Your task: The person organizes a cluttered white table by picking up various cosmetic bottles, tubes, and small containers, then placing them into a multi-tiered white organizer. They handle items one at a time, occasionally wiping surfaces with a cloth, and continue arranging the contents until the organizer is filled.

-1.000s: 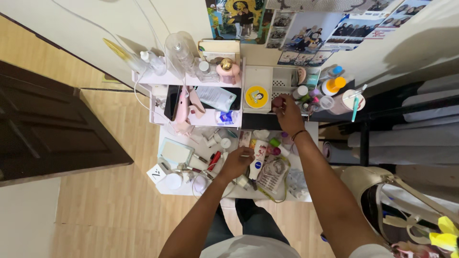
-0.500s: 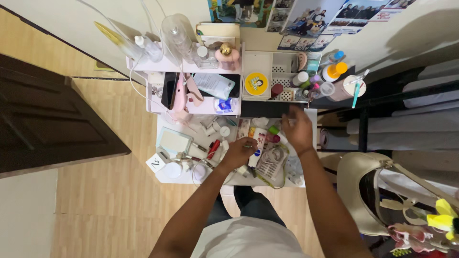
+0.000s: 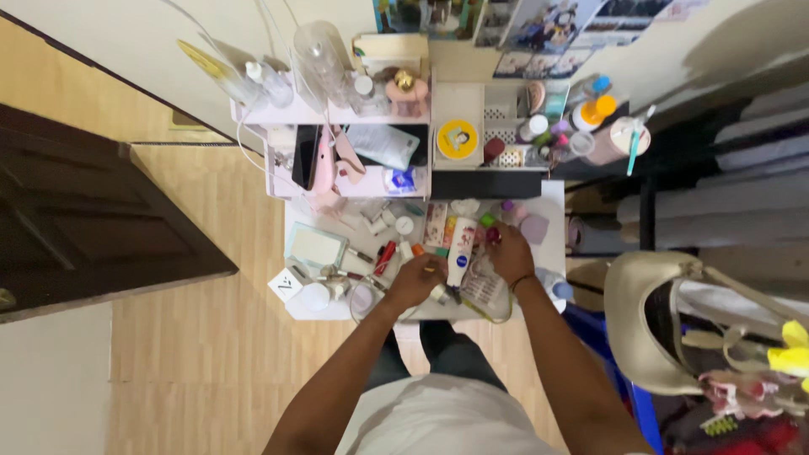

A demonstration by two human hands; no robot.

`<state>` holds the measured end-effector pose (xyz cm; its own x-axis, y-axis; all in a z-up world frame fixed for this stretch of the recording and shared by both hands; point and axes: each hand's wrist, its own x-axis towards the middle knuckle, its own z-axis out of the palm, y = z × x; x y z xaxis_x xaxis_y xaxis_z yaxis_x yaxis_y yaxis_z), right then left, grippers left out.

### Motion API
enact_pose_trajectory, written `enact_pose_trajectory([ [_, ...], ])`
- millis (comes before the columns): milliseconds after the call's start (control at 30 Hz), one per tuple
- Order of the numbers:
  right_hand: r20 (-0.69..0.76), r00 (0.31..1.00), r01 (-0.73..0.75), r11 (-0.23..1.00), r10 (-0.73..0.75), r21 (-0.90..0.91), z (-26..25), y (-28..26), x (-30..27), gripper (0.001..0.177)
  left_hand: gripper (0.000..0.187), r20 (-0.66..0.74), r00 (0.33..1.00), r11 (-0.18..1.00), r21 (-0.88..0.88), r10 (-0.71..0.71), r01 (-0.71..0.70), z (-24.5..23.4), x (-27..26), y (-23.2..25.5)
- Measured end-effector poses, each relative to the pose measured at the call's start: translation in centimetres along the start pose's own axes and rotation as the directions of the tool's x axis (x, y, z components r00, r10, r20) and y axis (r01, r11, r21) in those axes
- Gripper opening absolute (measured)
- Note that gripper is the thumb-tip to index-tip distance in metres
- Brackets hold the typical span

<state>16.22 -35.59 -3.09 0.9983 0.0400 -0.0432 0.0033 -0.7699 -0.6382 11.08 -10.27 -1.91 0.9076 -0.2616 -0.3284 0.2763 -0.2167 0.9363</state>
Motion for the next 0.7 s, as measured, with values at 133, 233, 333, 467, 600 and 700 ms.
enact_pose_trajectory([
  [133, -0.049, 0.996, 0.079, 0.996, -0.076, 0.046, -4.9, -3.2, -0.9, 0.041, 0.028, 0.006, 1.0, 0.995, -0.103, 0.006, -0.005, 0.4, 0.5, 0.3],
  [233, -0.031, 0.999, 0.026, 0.998, -0.024, 0.051, -8.4, -5.9, -1.6, 0.044, 0.032, 0.019, 0.999, 0.991, -0.133, 0.03, -0.027, 1.6, 1.6, 1.2],
  [333, -0.077, 0.997, 0.032, 0.997, -0.026, 0.076, -10.9, -7.4, -1.5, 0.046, 0.033, 0.042, 0.993, 0.985, -0.138, 0.114, -0.108, 3.1, 3.6, 2.3],
  [467, -0.099, 0.995, 0.031, 0.997, -0.024, 0.065, -13.0, -8.1, -1.0, 0.046, 0.035, 0.063, 0.994, 0.994, -0.064, 0.091, -0.087, 5.1, 6.9, 3.7],
  [600, -0.176, 0.974, 0.149, 0.989, -0.144, 0.018, -15.5, -8.8, 1.8, 0.047, 0.031, 0.122, 0.986, 0.993, -0.039, 0.115, -0.111, 5.3, 10.8, 6.2],
  [700, -0.162, 0.973, 0.165, 0.986, -0.165, -0.015, -17.4, -8.7, 5.7, 0.044, 0.03, 0.126, 0.973, 0.98, -0.071, 0.193, -0.185, 5.6, 12.6, 7.7],
])
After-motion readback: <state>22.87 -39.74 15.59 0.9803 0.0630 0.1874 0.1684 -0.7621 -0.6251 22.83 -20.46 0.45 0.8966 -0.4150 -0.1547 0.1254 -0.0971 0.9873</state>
